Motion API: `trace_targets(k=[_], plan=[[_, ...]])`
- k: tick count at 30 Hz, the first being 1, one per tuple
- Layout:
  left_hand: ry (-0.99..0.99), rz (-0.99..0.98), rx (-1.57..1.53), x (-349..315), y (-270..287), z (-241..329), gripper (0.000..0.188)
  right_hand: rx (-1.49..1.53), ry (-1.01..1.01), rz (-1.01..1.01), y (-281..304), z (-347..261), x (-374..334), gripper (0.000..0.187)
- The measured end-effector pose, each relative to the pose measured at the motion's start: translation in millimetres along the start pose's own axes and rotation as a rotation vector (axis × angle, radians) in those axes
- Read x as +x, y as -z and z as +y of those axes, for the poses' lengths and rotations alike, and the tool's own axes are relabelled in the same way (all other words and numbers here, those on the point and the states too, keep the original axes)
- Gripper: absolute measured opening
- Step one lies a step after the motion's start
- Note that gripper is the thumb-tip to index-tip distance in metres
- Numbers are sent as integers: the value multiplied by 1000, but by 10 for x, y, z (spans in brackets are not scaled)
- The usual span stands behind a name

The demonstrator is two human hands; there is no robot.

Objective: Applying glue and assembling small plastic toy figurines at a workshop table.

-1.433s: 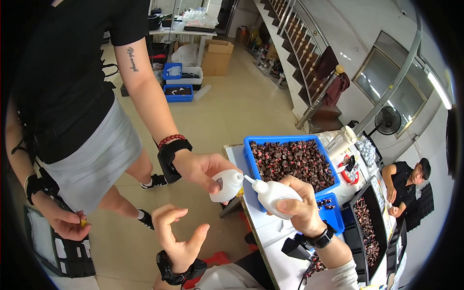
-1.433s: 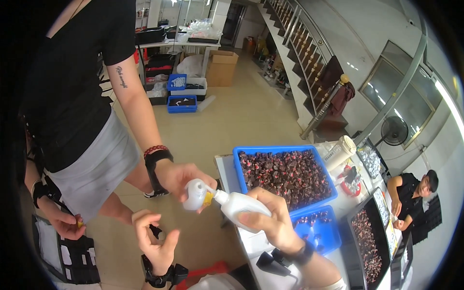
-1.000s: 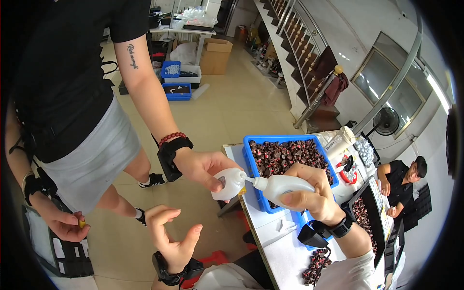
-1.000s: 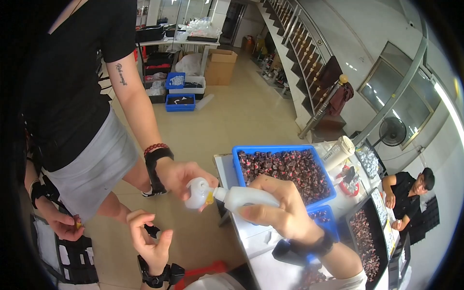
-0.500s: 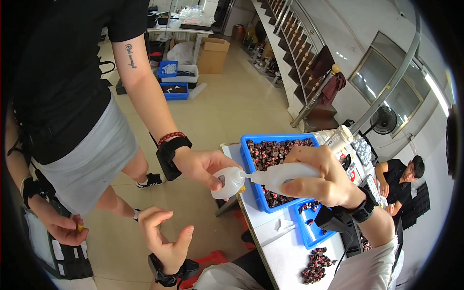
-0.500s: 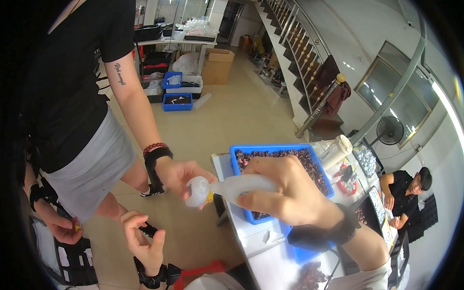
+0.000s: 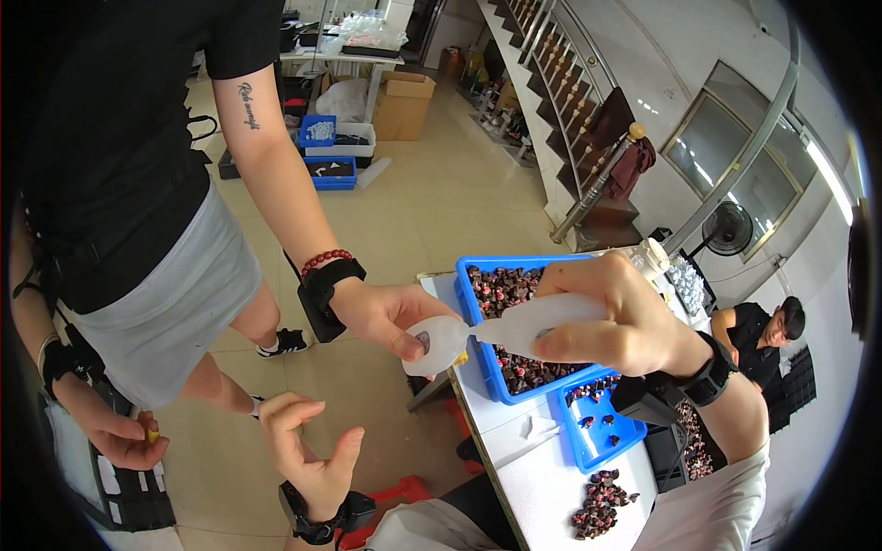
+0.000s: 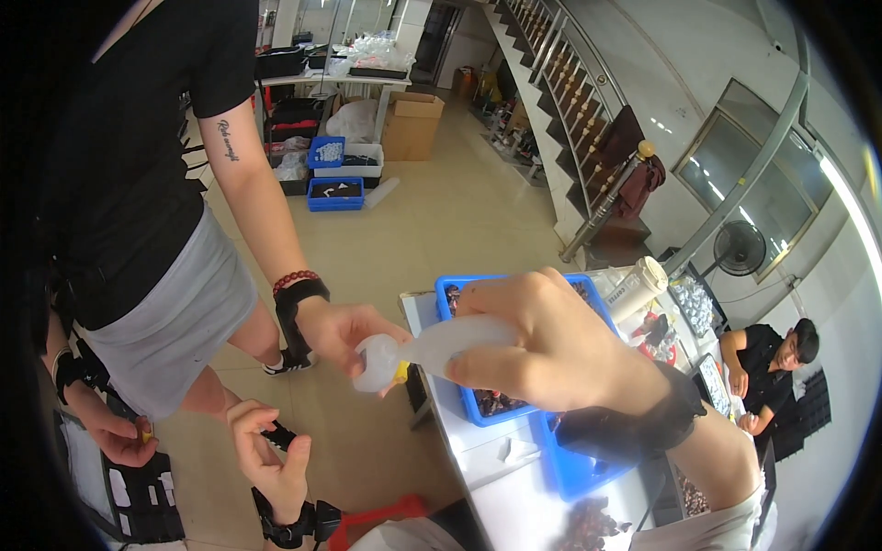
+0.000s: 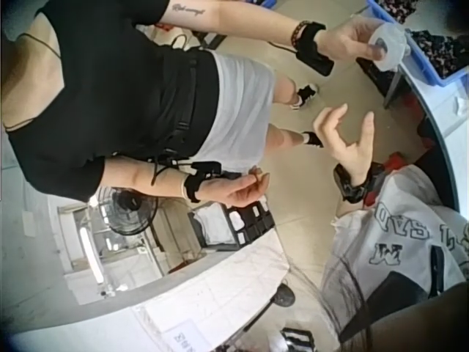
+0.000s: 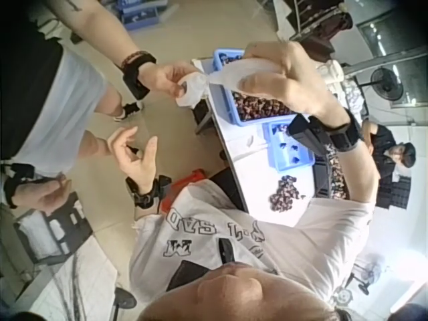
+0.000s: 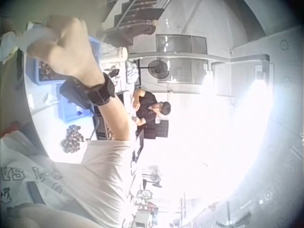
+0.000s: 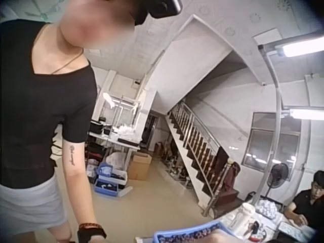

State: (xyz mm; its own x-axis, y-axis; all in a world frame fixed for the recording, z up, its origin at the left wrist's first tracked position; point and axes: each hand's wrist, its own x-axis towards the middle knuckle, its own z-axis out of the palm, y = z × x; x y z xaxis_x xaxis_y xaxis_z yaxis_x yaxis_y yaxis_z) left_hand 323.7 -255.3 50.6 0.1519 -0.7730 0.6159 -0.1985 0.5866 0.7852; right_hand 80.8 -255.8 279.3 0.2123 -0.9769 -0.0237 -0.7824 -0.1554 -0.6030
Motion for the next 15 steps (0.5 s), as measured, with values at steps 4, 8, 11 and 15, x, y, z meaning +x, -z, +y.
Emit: trace_targets(k=[4, 8, 11, 15], plan=[[9, 11, 8, -3, 4, -9, 44, -53, 24, -9, 43, -6, 74, 28], [4, 15, 16, 10, 13, -4, 44, -122, 50, -41, 71, -20, 114, 28], [8, 19, 9, 2, 18, -24, 43, -156, 64, -54, 92, -34, 132, 28], [18, 29, 7, -15, 32, -23, 42, -180, 40, -108, 125, -110, 204, 27]])
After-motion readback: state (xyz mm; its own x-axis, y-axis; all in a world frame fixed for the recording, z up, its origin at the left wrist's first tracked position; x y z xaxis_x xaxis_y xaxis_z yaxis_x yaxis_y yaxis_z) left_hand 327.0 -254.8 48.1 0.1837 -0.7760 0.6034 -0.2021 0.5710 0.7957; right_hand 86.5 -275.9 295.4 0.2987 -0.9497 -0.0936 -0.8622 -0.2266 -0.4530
